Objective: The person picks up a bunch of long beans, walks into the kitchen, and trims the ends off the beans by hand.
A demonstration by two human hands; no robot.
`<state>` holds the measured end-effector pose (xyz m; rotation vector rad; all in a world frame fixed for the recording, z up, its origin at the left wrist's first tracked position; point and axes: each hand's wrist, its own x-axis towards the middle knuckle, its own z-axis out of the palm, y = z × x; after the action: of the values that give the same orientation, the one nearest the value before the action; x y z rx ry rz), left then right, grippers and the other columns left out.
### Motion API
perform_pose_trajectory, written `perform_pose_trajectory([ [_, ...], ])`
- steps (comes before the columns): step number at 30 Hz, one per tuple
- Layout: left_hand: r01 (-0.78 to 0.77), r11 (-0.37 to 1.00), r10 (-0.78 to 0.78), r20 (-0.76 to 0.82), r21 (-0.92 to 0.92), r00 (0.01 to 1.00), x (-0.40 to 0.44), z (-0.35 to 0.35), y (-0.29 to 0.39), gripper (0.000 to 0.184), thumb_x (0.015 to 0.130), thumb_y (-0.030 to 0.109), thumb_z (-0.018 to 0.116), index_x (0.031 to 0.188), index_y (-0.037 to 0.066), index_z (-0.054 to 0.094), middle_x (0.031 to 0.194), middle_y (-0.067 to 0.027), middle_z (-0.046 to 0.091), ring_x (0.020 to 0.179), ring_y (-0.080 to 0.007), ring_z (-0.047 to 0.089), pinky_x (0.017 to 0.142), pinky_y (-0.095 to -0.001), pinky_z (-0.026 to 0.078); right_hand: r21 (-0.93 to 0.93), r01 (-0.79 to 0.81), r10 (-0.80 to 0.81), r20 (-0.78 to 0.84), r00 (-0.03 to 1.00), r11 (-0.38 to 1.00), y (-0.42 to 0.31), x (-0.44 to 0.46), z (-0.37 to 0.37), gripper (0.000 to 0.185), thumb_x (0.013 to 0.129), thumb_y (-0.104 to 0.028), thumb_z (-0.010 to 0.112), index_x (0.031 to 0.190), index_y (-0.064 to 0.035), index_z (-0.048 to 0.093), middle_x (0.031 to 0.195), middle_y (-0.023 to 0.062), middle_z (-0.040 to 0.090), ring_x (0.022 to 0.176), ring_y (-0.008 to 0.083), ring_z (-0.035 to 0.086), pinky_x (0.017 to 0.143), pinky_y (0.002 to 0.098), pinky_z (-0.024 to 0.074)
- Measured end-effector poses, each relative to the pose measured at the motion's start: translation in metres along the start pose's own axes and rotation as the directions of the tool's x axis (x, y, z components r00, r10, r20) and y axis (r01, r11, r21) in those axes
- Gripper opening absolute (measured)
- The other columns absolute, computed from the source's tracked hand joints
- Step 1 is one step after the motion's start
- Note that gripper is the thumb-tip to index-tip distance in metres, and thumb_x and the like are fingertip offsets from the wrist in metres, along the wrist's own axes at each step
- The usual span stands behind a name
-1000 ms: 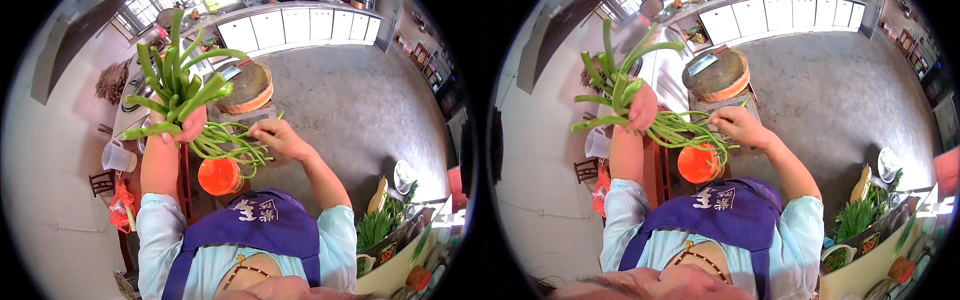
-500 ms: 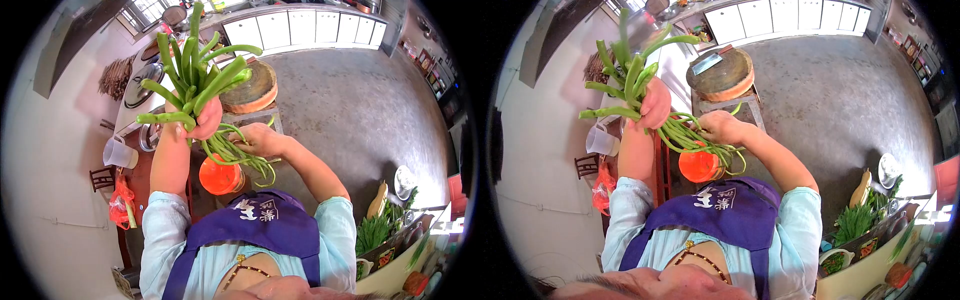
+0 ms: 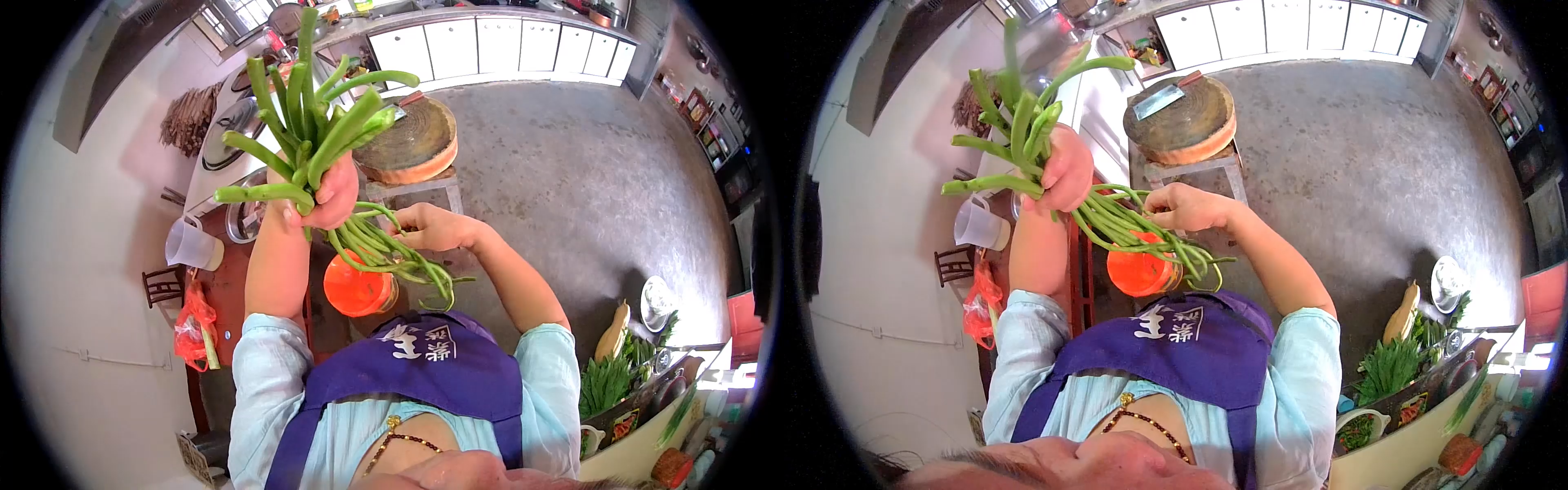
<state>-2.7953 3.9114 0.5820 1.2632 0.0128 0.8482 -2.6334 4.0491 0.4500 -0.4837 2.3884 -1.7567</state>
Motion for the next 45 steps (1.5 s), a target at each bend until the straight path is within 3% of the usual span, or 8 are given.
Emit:
perform_pose_trajectory([
  [5, -0.128, 0.991, 0.132, -0.188, 0.037, 0.973, -0.011, 0.018, -0.009, 0.037, 0.068, 0.002, 0.079, 0.095, -0.001, 0.053, 0.062, -0.0087, 0.058, 0.045, -0.0143, 0.052, 0.039, -0.0261, 0.034, -0.011, 0.044, -0.045, -0.133, 0.99, 0.999, 0.005, -0.009, -0.008, 0.018, 0.092, -0.018, 0.054, 0.092, -0.0003, 0.057, 0.083, -0.0011, 0.056, 0.078, 0.0082, 0.05, 0.07, 0.0261, 0.0442],
  [8, -0.153, 0.986, 0.165, -0.244, 0.067, 0.956, -0.022, 0.02, -0.011, 0.039, 0.067, 0.005, 0.081, 0.092, 0.0, 0.052, 0.057, -0.0056, 0.054, 0.041, -0.0108, 0.048, 0.036, -0.0238, 0.03, 0.215, -0.024, 0.052, -0.124, 0.991, 0.976, 0.01, -0.013, -0.015, 0.018, 0.091, -0.018, 0.053, 0.098, -0.0021, 0.055, 0.082, -0.0011, 0.053, 0.078, 0.0092, 0.048, 0.072, 0.0258, 0.0431],
  [13, -0.175, 0.983, 0.183, -0.281, 0.053, 0.942, -0.025, 0.019, -0.015, 0.04, 0.067, 0.005, 0.081, 0.094, 0.001, 0.052, 0.054, -0.005, 0.052, 0.038, -0.0108, 0.045, 0.036, -0.0241, 0.029, 0.475, -0.201, 0.183, 0.084, 0.979, 0.857, 0.01, -0.015, -0.011, 0.021, 0.091, -0.022, 0.057, 0.105, -0.0055, 0.06, 0.076, -0.0079, 0.047, 0.064, 0.0013, 0.042, 0.049, 0.0137, 0.0314],
  [17, -0.174, 0.977, 0.206, -0.346, 0.121, 0.915, -0.029, 0.016, -0.013, 0.04, 0.066, 0.004, 0.081, 0.094, 0.003, 0.052, 0.052, -0.0048, 0.05, 0.035, -0.01, 0.04, 0.035, -0.0245, 0.026, 0.492, -0.197, 0.123, 0.179, 0.976, 0.848, 0.011, -0.01, -0.01, 0.024, 0.092, -0.022, 0.057, 0.106, -0.0038, 0.064, 0.072, -0.0072, 0.048, 0.064, 0.0021, 0.043, 0.051, 0.0148, 0.0335],
  [31, -0.188, 0.978, 0.21, -0.393, 0.095, 0.895, -0.027, 0.02, -0.016, 0.04, 0.069, 0.005, 0.078, 0.096, 0.003, 0.048, 0.055, -0.0038, 0.048, 0.035, -0.0074, 0.042, 0.034, -0.0217, 0.026, 0.065, -0.128, 0.136, -0.143, 0.98, 0.99, 0.033, 0.01, 0.015, 0.016, 0.088, -0.011, 0.049, 0.096, -0.0018, 0.061, 0.079, -0.0003, 0.057, 0.075, 0.0079, 0.051, 0.066, 0.0239, 0.0442],
  [35, -0.147, 0.985, 0.173, -0.458, 0.092, 0.872, -0.024, 0.026, -0.012, 0.04, 0.068, 0.001, 0.079, 0.097, 0.002, 0.052, 0.056, -0.0061, 0.054, 0.038, -0.0105, 0.047, 0.038, -0.0251, 0.031, -0.059, -0.134, 0.082, -0.534, 0.842, 0.989, 0.058, 0.016, -0.002, 0.019, 0.091, -0.015, 0.049, 0.097, -0.0019, 0.062, 0.072, 0.0, 0.056, 0.068, 0.0089, 0.052, 0.061, 0.0253, 0.0445],
  [36, -0.143, 0.985, 0.17, -0.449, 0.094, 0.877, -0.025, 0.025, -0.014, 0.041, 0.068, 0.002, 0.079, 0.097, 0.002, 0.05, 0.057, -0.0061, 0.052, 0.038, -0.0102, 0.046, 0.037, -0.0246, 0.03, 0.196, -0.296, 0.355, -0.487, 0.798, 0.935, 0.034, 0.011, -0.014, 0.021, 0.093, -0.018, 0.049, 0.1, -0.0023, 0.062, 0.071, -0.0012, 0.057, 0.069, 0.008, 0.053, 0.062, 0.0237, 0.0438],
  [45, -0.068, 0.991, 0.12, -0.539, 0.115, 0.834, -0.03, 0.028, -0.016, 0.044, 0.067, 0.006, 0.077, 0.098, 0.002, 0.047, 0.062, -0.0071, 0.05, 0.039, -0.0097, 0.043, 0.036, -0.0248, 0.027, -0.127, -0.023, -0.004, -0.21, 0.978, 0.992, -0.038, 0.023, 0.008, 0.025, 0.092, -0.022, 0.057, 0.088, 0.0021, 0.065, 0.072, 0.0017, 0.06, 0.072, 0.0106, 0.054, 0.065, 0.0297, 0.0453],
])
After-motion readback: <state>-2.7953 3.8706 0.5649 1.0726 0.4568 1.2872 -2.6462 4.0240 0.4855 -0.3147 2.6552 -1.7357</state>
